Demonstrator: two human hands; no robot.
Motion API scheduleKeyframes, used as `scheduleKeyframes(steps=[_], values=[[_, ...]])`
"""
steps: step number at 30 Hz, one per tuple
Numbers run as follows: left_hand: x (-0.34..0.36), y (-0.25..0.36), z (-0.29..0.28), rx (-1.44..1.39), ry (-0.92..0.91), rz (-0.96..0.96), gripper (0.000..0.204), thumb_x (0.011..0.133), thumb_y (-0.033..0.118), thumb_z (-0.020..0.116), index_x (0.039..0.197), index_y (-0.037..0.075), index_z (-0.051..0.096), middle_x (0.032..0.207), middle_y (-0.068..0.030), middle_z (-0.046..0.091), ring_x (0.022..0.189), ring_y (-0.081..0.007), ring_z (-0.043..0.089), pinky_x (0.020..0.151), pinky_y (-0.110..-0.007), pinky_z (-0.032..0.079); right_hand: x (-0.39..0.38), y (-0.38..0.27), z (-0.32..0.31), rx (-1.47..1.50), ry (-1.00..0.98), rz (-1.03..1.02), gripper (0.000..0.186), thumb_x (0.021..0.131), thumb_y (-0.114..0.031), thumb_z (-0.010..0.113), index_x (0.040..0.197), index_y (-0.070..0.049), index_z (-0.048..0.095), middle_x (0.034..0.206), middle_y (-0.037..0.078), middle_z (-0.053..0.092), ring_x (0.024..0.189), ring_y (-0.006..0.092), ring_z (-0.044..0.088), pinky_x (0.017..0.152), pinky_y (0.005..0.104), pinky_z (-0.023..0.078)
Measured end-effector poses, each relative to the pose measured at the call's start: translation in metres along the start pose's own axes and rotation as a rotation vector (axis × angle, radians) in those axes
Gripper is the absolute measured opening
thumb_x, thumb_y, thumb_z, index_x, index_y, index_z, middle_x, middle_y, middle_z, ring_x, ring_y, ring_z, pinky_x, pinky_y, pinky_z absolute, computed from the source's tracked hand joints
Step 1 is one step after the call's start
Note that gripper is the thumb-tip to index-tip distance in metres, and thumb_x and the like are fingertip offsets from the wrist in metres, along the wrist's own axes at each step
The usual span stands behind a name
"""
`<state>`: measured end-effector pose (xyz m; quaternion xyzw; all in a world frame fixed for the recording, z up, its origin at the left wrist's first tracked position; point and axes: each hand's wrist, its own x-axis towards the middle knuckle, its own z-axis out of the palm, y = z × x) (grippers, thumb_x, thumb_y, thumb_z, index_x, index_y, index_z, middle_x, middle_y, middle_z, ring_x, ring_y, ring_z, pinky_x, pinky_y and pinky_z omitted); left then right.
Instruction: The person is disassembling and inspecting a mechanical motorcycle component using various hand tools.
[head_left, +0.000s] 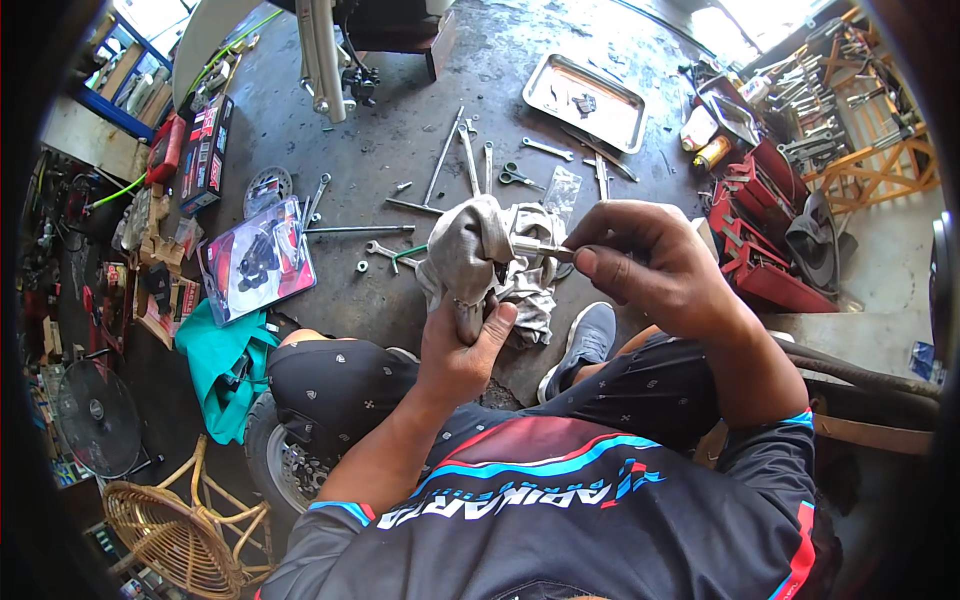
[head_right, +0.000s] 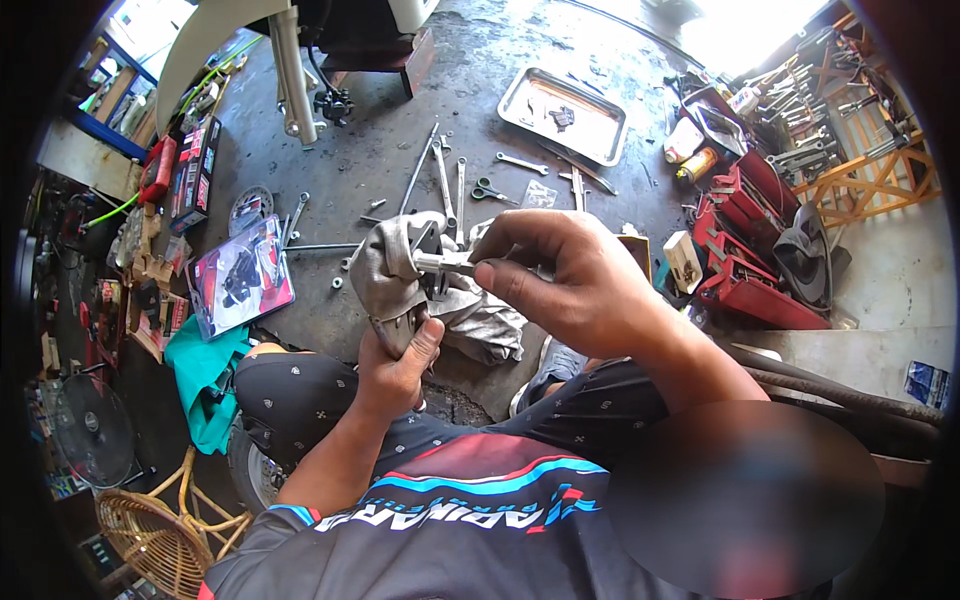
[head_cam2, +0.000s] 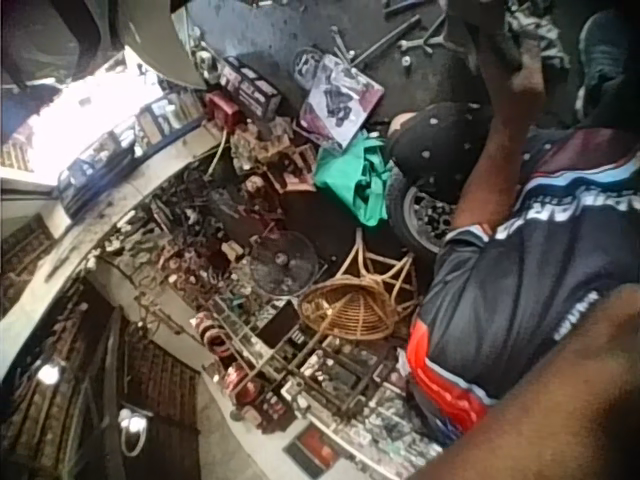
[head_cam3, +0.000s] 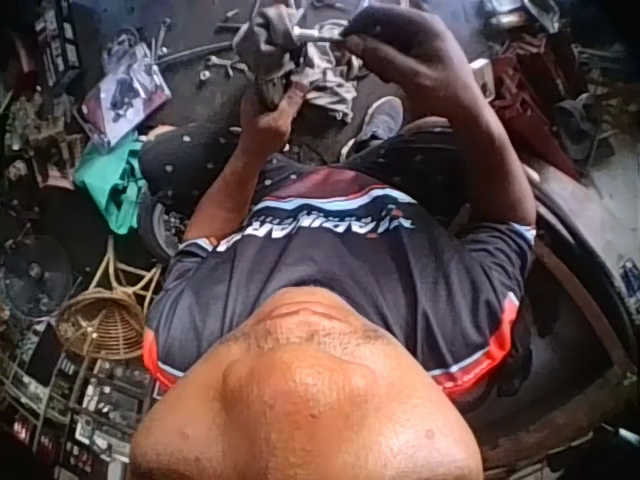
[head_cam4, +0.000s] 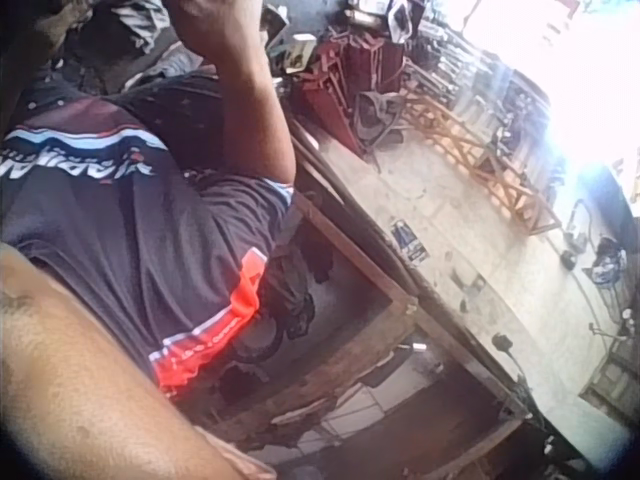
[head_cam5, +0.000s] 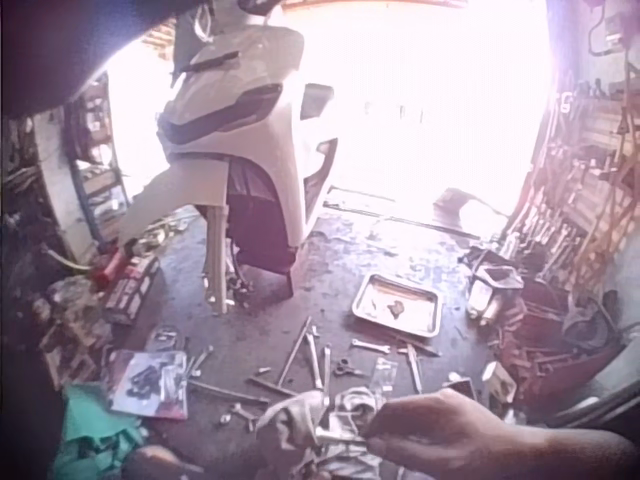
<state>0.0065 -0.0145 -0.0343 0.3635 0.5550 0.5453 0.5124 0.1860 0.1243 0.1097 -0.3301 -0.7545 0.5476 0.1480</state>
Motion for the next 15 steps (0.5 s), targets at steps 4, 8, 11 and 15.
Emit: scheduleKeyframes(steps=[4,8,11,15], values=[[0.003,0.005,0.0,0.102,0.007,0.178,0.025,0.094,0.017,0.069,0.108,-0.002,0.061,0.081,-0.0094,0.066,0.071,-0.0169,0.06,0.068,-0.033,0.048,0.002,0.005,-0.003,0.564,-0.137,0.345,0.029,0.098,-0.023,0.062,0.102,0.005,0.065,0.059,-0.003,0.046,0.048,0.0029,0.039,0.043,0.0205,0.028],[0.008,0.007,0.001,0.245,0.031,0.378,0.026,0.092,0.014,0.068,0.111,-0.003,0.061,0.082,-0.0176,0.069,0.073,-0.0311,0.069,0.067,-0.037,0.051,0.004,0.013,-0.004,0.811,-0.192,0.478,0.027,0.098,-0.022,0.061,0.103,0.004,0.065,0.058,-0.004,0.044,0.046,0.002,0.035,0.041,0.0208,0.025],[0.005,0.012,-0.001,0.282,-0.003,0.228,0.028,0.092,0.013,0.068,0.113,-0.003,0.061,0.086,-0.0211,0.07,0.082,-0.0375,0.071,0.071,-0.039,0.051,0.004,0.015,0.007,0.528,-0.081,0.296,0.023,0.098,-0.021,0.063,0.101,0.002,0.065,0.058,-0.004,0.046,0.046,0.0017,0.037,0.042,0.0204,0.025],[0.005,0.017,0.0,0.302,0.004,0.265,0.027,0.092,0.013,0.067,0.112,-0.004,0.061,0.085,-0.022,0.069,0.081,-0.0386,0.07,0.071,-0.04,0.052,0.005,0.044,0.015,-0.129,0.138,-0.357,0.015,0.092,-0.017,0.067,0.089,-0.003,0.064,0.065,0.005,0.061,0.047,0.0163,0.048,0.046,0.0332,0.038]])
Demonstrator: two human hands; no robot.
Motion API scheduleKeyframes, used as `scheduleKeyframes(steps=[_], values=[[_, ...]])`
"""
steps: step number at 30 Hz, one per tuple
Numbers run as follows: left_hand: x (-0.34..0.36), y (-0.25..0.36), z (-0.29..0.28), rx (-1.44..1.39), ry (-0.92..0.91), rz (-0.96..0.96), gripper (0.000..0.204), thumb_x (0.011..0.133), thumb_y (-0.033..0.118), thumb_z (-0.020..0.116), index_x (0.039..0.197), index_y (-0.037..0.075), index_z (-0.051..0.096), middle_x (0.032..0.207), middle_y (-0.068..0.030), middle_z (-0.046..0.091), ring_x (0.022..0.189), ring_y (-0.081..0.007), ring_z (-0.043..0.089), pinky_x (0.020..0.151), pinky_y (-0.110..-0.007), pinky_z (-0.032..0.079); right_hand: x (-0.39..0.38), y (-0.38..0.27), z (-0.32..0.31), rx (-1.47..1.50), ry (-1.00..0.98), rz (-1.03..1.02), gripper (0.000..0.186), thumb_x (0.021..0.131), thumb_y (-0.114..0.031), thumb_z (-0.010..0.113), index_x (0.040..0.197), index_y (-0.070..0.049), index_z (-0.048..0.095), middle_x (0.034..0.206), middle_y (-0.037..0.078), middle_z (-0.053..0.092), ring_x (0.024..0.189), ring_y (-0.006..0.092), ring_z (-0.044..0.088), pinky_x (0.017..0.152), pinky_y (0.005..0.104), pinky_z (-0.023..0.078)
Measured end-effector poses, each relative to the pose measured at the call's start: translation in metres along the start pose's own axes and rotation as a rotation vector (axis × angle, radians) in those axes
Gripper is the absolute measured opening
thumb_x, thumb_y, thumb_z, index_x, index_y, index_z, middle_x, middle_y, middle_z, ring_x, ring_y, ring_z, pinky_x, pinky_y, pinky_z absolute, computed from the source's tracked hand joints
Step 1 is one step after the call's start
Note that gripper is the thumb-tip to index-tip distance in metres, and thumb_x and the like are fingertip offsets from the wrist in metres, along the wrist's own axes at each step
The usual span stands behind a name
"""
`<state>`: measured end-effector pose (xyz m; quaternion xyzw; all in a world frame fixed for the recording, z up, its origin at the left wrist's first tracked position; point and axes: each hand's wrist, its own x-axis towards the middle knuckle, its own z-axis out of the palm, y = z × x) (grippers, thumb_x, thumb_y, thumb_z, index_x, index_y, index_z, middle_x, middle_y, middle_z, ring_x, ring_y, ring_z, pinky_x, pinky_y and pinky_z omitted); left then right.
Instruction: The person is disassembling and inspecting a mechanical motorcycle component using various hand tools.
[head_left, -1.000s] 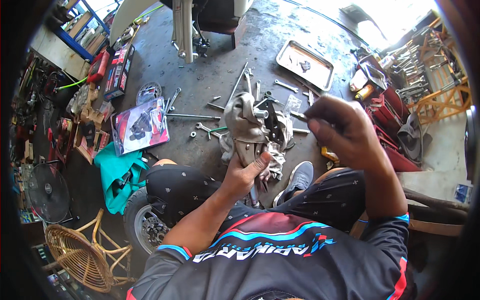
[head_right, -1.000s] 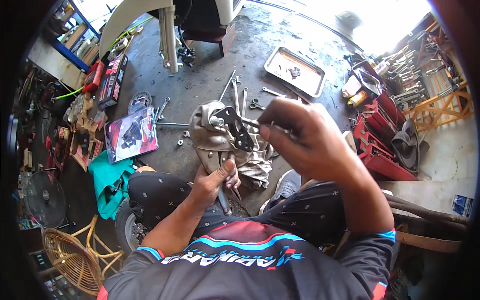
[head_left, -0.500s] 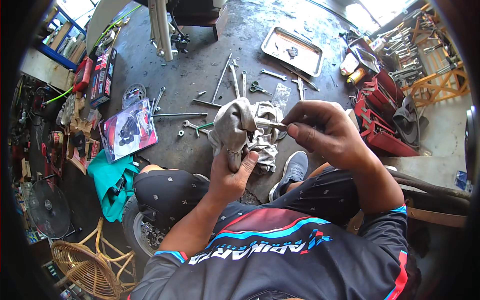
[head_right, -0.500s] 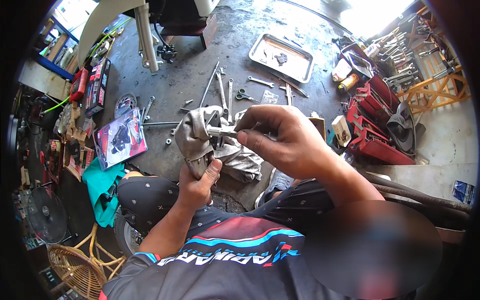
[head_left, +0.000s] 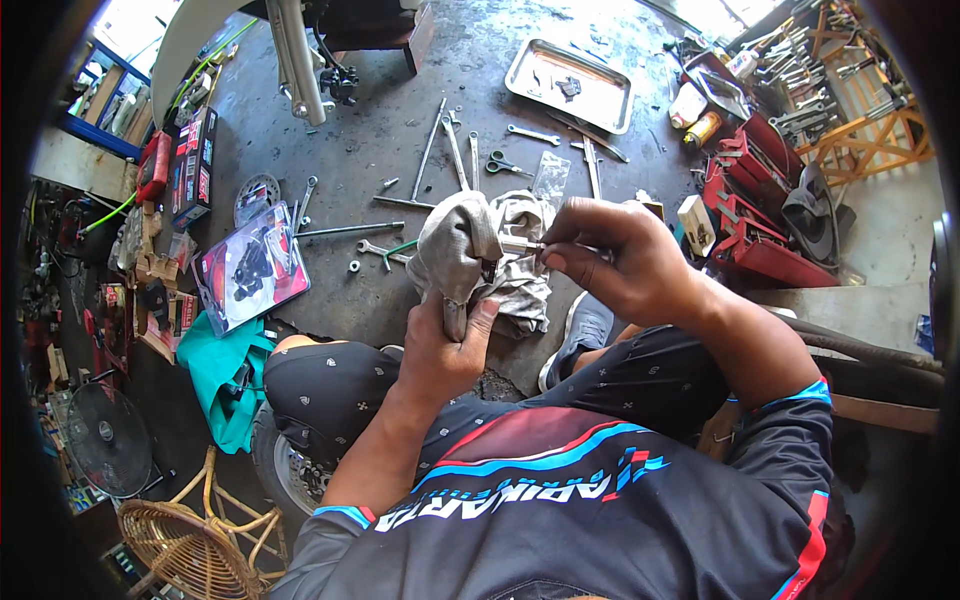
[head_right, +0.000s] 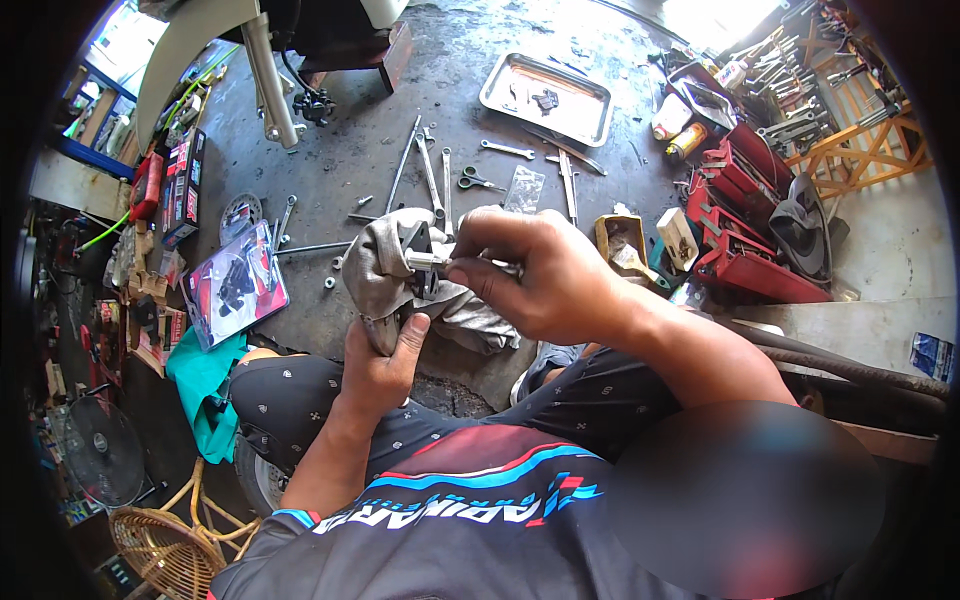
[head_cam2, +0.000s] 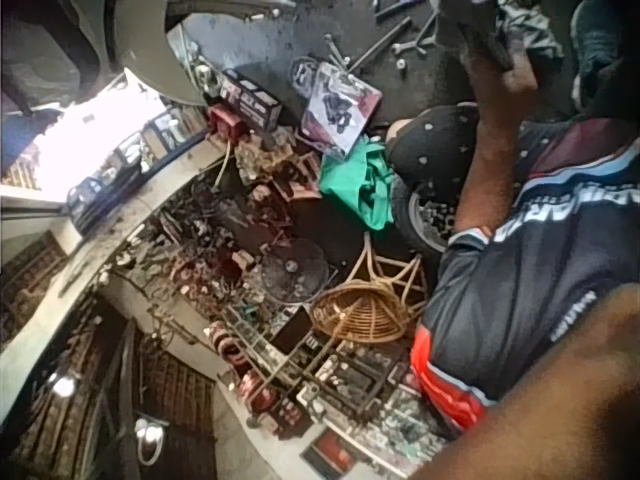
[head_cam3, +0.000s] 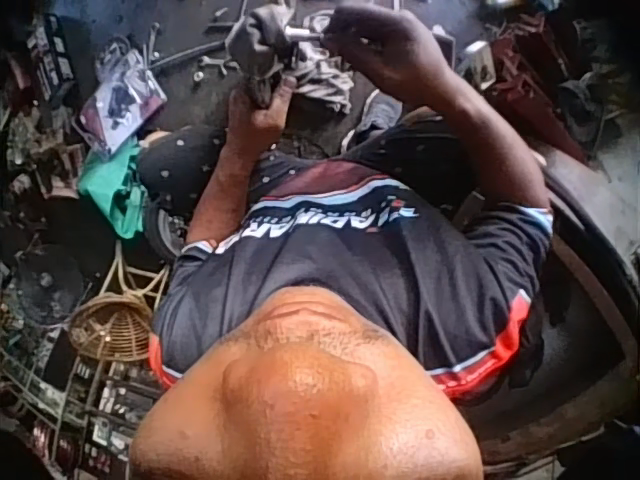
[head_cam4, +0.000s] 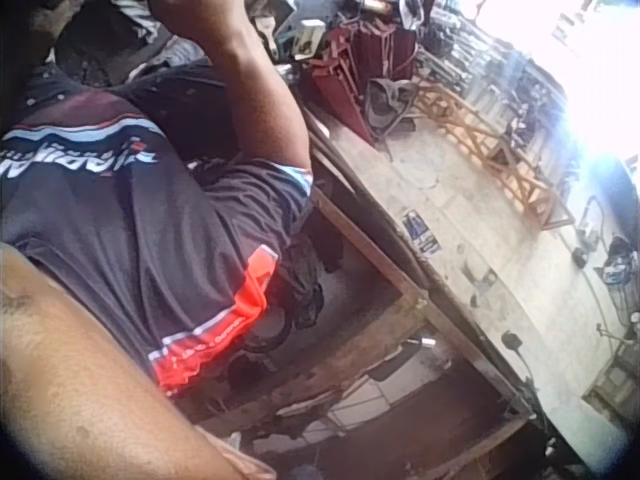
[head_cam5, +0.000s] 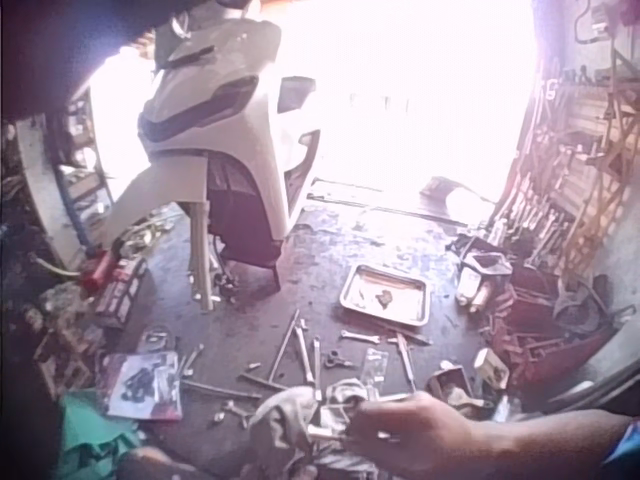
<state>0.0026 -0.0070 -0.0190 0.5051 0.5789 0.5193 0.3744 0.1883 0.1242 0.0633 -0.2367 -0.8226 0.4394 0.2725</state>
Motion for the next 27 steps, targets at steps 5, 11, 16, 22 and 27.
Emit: scheduleKeyframes(steps=[5,11,16,22,27], values=[[-0.003,0.002,-0.002,-0.013,-0.066,-0.17,0.027,0.093,0.016,0.067,0.11,-0.005,0.062,0.086,-0.0211,0.07,0.081,-0.0336,0.07,0.075,-0.04,0.051,0.0,-0.005,-0.016,-0.792,-0.176,-0.425,0.019,0.082,-0.009,0.07,0.098,-0.006,0.06,0.069,0.008,0.055,0.055,0.0317,0.06,0.049,0.0439,0.047],[-0.008,-0.008,0.001,-0.072,0.015,-0.308,0.028,0.093,0.019,0.068,0.108,-0.004,0.062,0.084,-0.0188,0.069,0.076,-0.0307,0.068,0.073,-0.039,0.051,0.005,-0.003,-0.006,-0.607,0.083,-0.39,0.024,0.078,-0.007,0.07,0.102,-0.005,0.064,0.075,0.009,0.058,0.06,0.0261,0.061,0.053,0.0395,0.048],[-0.004,0.007,-0.002,0.035,-0.002,-0.196,0.028,0.093,0.02,0.068,0.108,-0.003,0.061,0.083,-0.0187,0.069,0.075,-0.035,0.069,0.07,-0.039,0.051,-0.006,0.001,-0.002,-0.344,-0.031,-0.162,0.008,0.088,-0.009,0.064,0.095,-0.005,0.063,0.069,0.009,0.058,0.06,0.0224,0.058,0.057,0.0337,0.047],[-0.005,-0.007,-0.002,0.046,0.05,-0.093,0.028,0.093,0.018,0.067,0.11,-0.003,0.061,0.081,-0.0195,0.069,0.075,-0.0371,0.069,0.069,-0.041,0.051,0.0,0.005,0.007,-0.063,0.008,0.103,0.017,0.093,-0.023,0.066,0.094,-0.006,0.063,0.064,0.009,0.055,0.055,0.0222,0.053,0.054,0.0341,0.044],[-0.002,0.006,-0.005,0.087,-0.017,-0.159,0.029,0.093,0.018,0.067,0.11,-0.004,0.061,0.085,-0.0219,0.07,0.079,-0.0402,0.07,0.07,-0.042,0.052,-0.005,-0.011,0.009,-0.917,0.032,-0.31,0.031,0.079,-0.018,0.069,0.108,-0.011,0.064,0.072,0.005,0.054,0.064,0.0232,0.065,0.058,0.0397,0.052]])
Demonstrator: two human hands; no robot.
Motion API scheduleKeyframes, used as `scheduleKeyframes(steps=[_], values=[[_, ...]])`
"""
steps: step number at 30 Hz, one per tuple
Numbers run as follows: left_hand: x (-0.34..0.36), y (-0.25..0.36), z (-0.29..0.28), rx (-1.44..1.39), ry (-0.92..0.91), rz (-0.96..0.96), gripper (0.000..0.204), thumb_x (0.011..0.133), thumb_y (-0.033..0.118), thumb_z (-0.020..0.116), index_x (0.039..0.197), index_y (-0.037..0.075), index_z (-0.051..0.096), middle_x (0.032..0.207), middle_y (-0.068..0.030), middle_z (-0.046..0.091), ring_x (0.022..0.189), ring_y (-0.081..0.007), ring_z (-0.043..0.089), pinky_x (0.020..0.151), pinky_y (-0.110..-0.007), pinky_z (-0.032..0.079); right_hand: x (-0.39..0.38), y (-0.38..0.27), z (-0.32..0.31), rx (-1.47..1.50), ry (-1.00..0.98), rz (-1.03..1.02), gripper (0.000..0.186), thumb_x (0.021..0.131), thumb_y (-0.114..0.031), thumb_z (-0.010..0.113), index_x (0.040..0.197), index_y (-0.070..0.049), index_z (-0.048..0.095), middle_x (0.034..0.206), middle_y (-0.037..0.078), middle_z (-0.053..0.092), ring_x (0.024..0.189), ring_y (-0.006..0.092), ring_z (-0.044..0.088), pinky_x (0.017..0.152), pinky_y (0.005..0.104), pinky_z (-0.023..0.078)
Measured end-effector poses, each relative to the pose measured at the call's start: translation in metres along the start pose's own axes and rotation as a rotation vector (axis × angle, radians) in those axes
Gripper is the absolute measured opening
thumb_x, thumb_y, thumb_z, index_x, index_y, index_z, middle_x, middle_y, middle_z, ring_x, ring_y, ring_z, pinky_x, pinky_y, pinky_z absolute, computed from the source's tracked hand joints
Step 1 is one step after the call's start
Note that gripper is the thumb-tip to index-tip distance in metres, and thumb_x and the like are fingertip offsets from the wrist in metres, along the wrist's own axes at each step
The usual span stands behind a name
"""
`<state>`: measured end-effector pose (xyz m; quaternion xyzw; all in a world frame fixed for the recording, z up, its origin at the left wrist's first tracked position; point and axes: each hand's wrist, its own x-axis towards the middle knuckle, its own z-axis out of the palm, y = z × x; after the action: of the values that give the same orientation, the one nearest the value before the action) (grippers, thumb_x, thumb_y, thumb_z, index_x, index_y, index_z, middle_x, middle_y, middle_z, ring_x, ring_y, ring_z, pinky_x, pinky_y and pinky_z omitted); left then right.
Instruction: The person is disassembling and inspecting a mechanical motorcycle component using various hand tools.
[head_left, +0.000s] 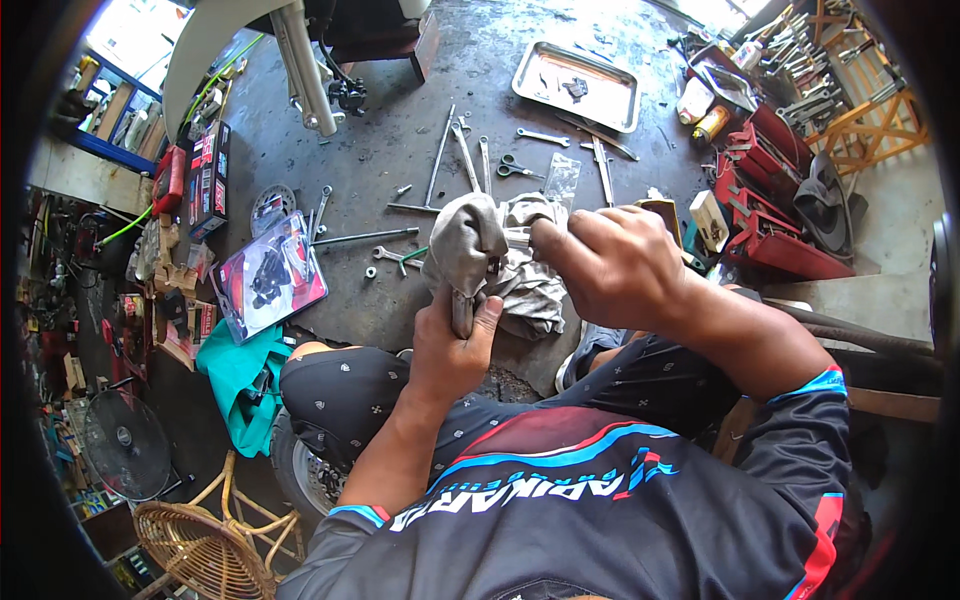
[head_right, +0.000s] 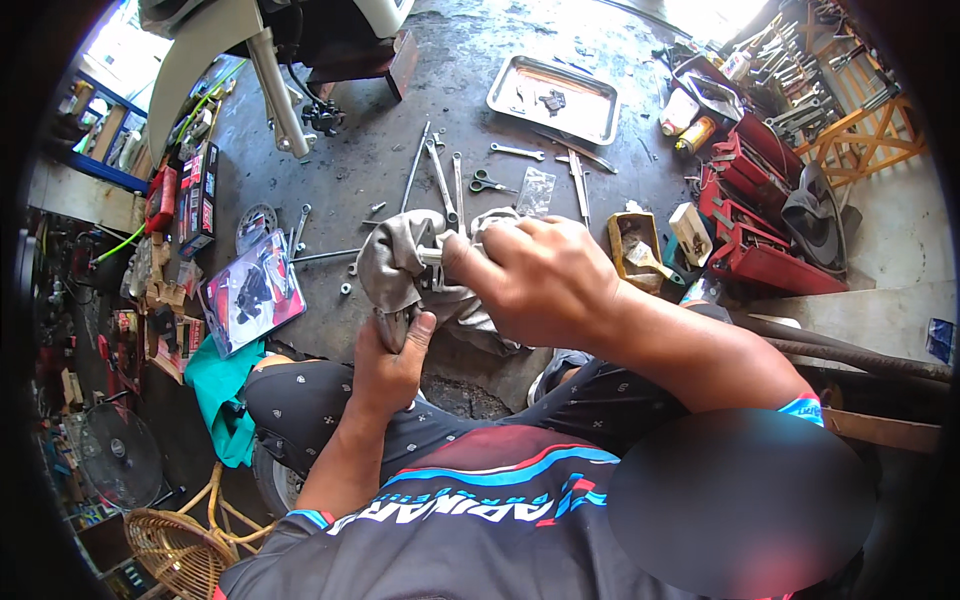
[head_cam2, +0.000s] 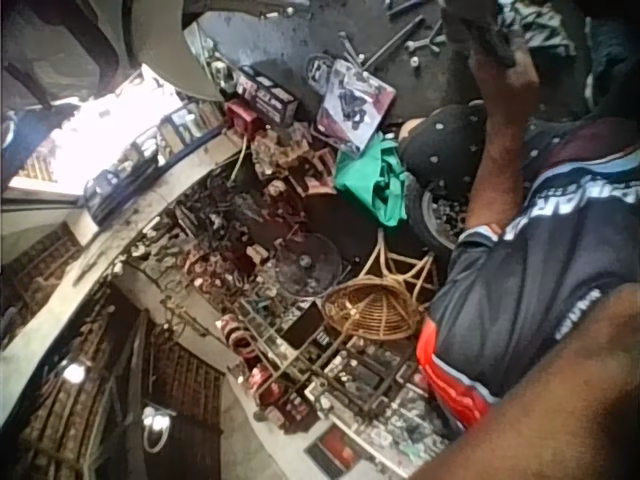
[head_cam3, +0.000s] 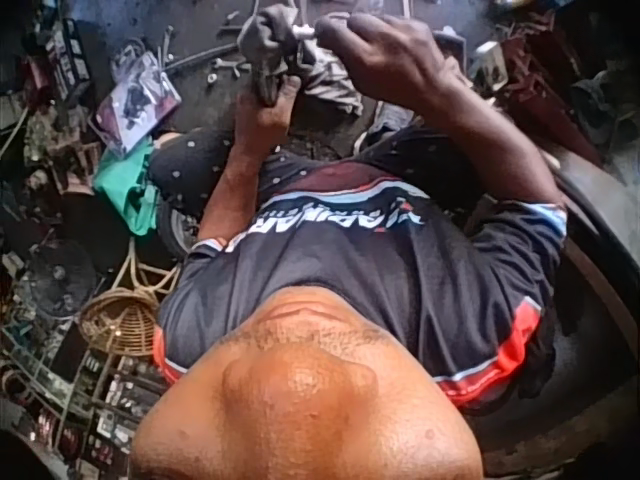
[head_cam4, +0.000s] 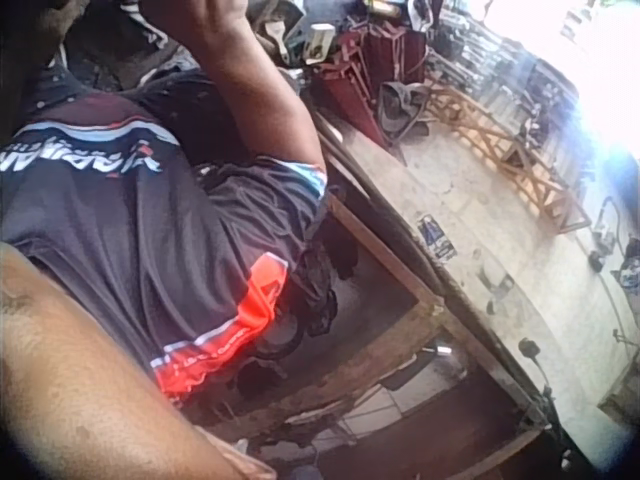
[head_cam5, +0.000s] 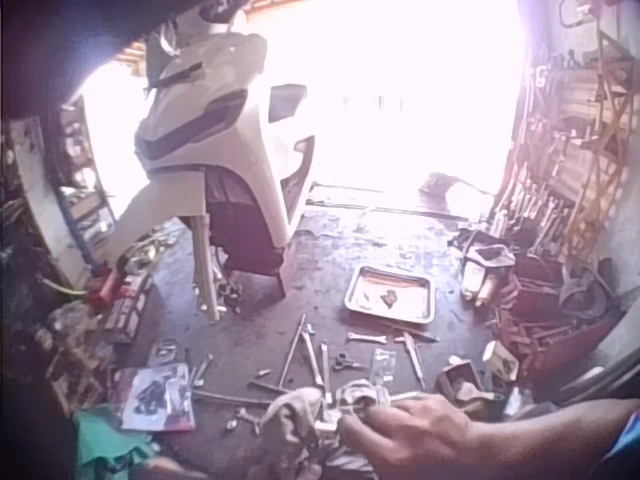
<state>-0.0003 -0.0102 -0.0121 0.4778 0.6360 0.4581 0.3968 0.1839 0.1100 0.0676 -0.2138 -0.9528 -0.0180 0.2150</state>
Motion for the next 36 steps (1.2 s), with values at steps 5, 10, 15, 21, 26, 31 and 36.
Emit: scheduleKeyframes(steps=[5,10,15,21,26,31,36], values=[[0.002,-0.009,0.003,0.104,0.002,0.141,0.029,0.092,0.017,0.067,0.111,-0.004,0.06,0.087,-0.023,0.07,0.083,-0.0408,0.07,0.071,-0.043,0.052,-0.002,0.02,0.011,1.283,-0.514,0.819,0.032,0.1,-0.032,0.06,0.096,-0.001,0.067,0.064,0.0,0.057,0.055,0.0106,0.051,0.053,0.031,0.041],[0.002,-0.01,0.005,0.057,0.044,0.122,0.033,0.092,0.018,0.067,0.117,-0.004,0.06,0.089,-0.0234,0.071,0.084,-0.0415,0.07,0.072,-0.044,0.053,0.0,0.029,0.011,1.13,-0.5,0.602,0.03,0.098,-0.034,0.062,0.1,-0.004,0.066,0.066,0.003,0.056,0.057,0.0184,0.052,0.056,0.0317,0.044],[0.005,-0.004,0.012,0.138,0.049,0.138,0.039,0.093,0.018,0.067,0.124,-0.003,0.057,0.092,-0.0239,0.071,0.086,-0.0415,0.07,0.073,-0.045,0.053,0.011,0.006,0.001,0.299,0.024,0.161,0.03,0.088,-0.029,0.072,0.108,-0.007,0.068,0.098,0.012,0.064,0.09,0.0336,0.061,0.083,0.0439,0.049],[0.002,-0.005,0.025,0.094,0.021,0.105,0.037,0.092,0.018,0.066,0.12,-0.004,0.058,0.096,-0.0207,0.07,0.089,-0.031,0.07,0.078,-0.04,0.052,0.014,-0.007,0.016,0.104,0.249,-0.128,0.042,0.059,-0.019,0.067,0.098,-0.003,0.07,0.083,0.006,0.054,0.077,0.0225,0.058,0.066,0.0374,0.049],[0.001,-0.046,0.03,0.427,0.228,0.626,0.044,0.085,0.015,0.069,0.123,-0.001,0.055,0.097,-0.0211,0.068,0.089,-0.039,0.069,0.074,-0.042,0.055,0.004,-0.042,0.024,0.162,0.276,-0.374,0.043,0.06,-0.02,0.069,0.1,-0.002,0.07,0.09,0.007,0.059,0.082,0.022,0.061,0.064,0.0331,0.052],[-0.009,-0.046,0.026,0.083,0.035,0.22,0.05,0.084,0.019,0.068,0.127,0.0,0.054,0.105,-0.017,0.07,0.096,-0.0309,0.071,0.081,-0.039,0.055,0.002,-0.035,0.016,0.334,0.304,-0.393,0.032,0.073,-0.012,0.073,0.102,-0.001,0.066,0.092,0.009,0.062,0.08,0.0217,0.063,0.061,0.0338,0.053],[-0.003,-0.022,0.022,-0.269,0.029,0.178,0.062,0.085,0.016,0.068,0.139,-0.003,0.044,0.116,-0.0177,0.066,0.105,-0.0267,0.067,0.089,-0.036,0.052,0.005,-0.032,0.023,0.354,0.252,-0.009,0.046,0.076,-0.004,0.072,0.118,0.007,0.057,0.09,0.015,0.065,0.067,0.0263,0.068,0.055,0.0344,0.055]])
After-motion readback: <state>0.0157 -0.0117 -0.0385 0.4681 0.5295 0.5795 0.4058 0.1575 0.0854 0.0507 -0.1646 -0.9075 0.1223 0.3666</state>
